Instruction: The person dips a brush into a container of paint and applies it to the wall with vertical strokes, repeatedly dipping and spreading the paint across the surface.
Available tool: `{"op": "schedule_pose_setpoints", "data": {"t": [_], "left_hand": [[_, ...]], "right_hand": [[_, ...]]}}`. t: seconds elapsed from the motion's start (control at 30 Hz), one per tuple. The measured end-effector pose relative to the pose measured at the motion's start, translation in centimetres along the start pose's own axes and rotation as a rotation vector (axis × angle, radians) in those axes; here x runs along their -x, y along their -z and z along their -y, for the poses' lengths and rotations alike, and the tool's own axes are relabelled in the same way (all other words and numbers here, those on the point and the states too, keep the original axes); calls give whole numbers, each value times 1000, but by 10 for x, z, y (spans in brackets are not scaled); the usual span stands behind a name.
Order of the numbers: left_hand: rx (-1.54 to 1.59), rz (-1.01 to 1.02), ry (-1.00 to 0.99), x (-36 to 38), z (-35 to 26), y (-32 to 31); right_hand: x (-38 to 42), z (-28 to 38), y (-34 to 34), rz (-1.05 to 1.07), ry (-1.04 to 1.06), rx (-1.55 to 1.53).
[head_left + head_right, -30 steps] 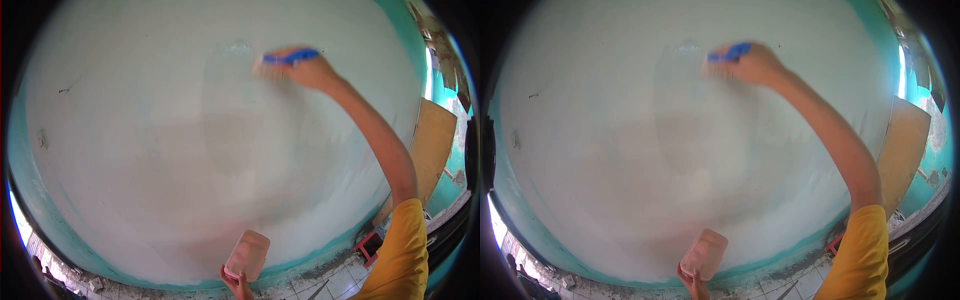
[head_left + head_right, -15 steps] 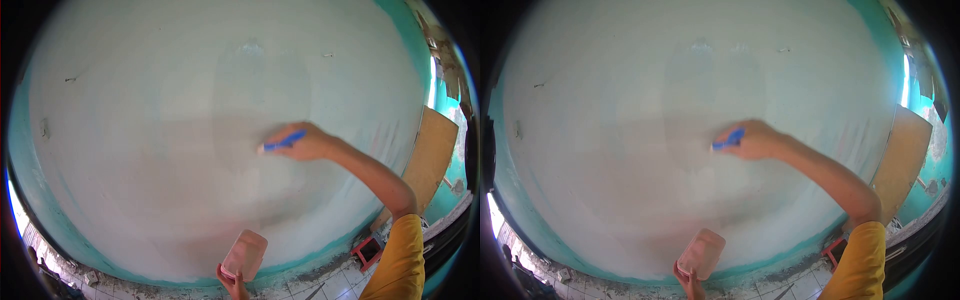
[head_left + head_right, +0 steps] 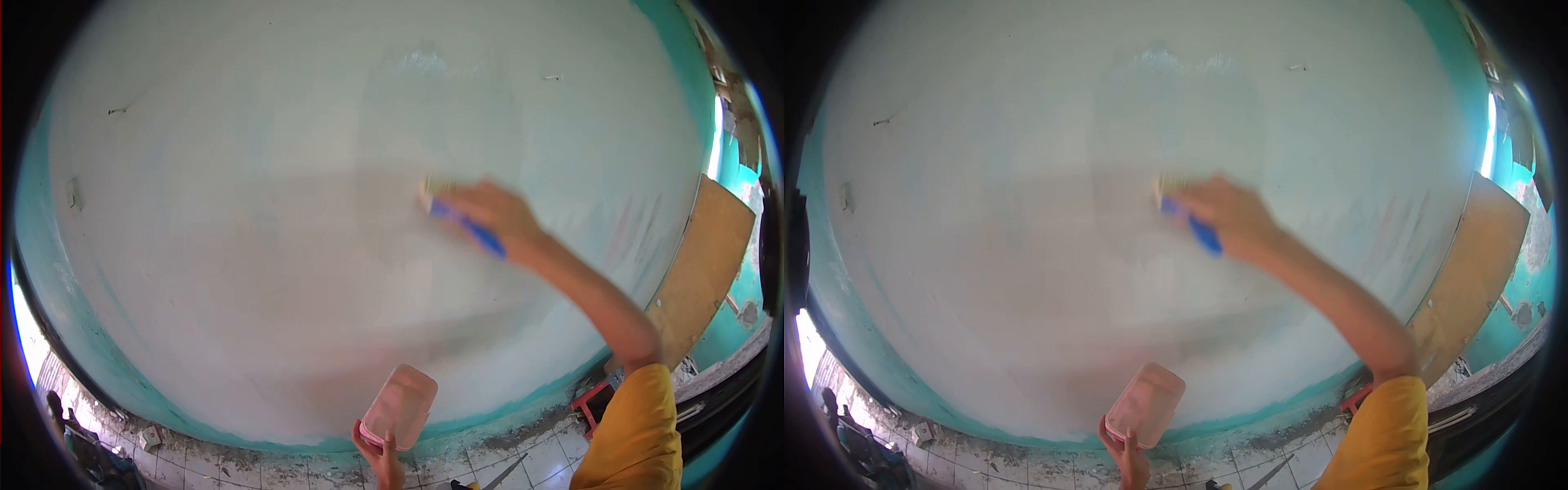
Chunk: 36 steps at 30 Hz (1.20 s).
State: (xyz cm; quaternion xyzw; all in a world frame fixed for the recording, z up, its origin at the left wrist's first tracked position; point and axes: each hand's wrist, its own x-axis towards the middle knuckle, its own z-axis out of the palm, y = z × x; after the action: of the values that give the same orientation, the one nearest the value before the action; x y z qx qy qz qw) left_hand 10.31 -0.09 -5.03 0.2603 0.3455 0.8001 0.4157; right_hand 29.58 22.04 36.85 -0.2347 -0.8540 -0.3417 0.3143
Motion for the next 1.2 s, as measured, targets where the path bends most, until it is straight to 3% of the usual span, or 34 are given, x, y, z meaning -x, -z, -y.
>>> {"op": "schedule_pose_setpoints", "data": {"t": [0.03, 0.07, 0.13, 0.27, 0.33, 0.4, 0.5, 0.63, 0.73, 0.8, 0.87, 0.9, 0.93, 1.0, 1.2], "left_hand": [[-2, -7, 8, 2, -6, -3], [-30, -10, 4, 2, -11, -7], [-68, -17, 8, 3, -21, -15], [-36, -39, 26, 5, -24, -19], [-54, -48, 37, 5, -20, -16], [-64, -48, 21, 5, -15, -13], [-38, -72, 17, 8, -21, -14], [-30, -128, 28, 7, -27, -12], [-96, -81, 28, 4, -25, -6], [-89, -46, -3, 3, -29, -12], [-98, -53, -9, 7, -35, -28], [-91, -53, -31, 6, -38, -34], [-102, -63, -18, 2, -38, -37], [-164, -13, -72, -2, -35, -35], [-222, 64, -157, -3, -37, -49]], "right_hand": [[19, 23, -8, 37, 46, -113], [33, 44, -14, 305, -26, -160], [47, 53, -22, 521, -16, -207], [5, 19, -6, 135, -275, -311], [-20, 10, 16, 27, -285, -217], [-36, 18, 32, -300, -167, 5], [17, 50, -25, -193, -54, 142], [102, 113, -85, 60, -85, -153], [130, 134, -97, 118, -146, -307], [138, 142, -90, 95, -243, -402], [154, 153, -84, -17, -634, -793], [163, 163, -92, -170, -683, -934], [169, 174, -89, -158, -696, -943], [178, 196, -76, -188, -1016, -1262], [217, 238, -60, -251, -1333, -1319]]}}
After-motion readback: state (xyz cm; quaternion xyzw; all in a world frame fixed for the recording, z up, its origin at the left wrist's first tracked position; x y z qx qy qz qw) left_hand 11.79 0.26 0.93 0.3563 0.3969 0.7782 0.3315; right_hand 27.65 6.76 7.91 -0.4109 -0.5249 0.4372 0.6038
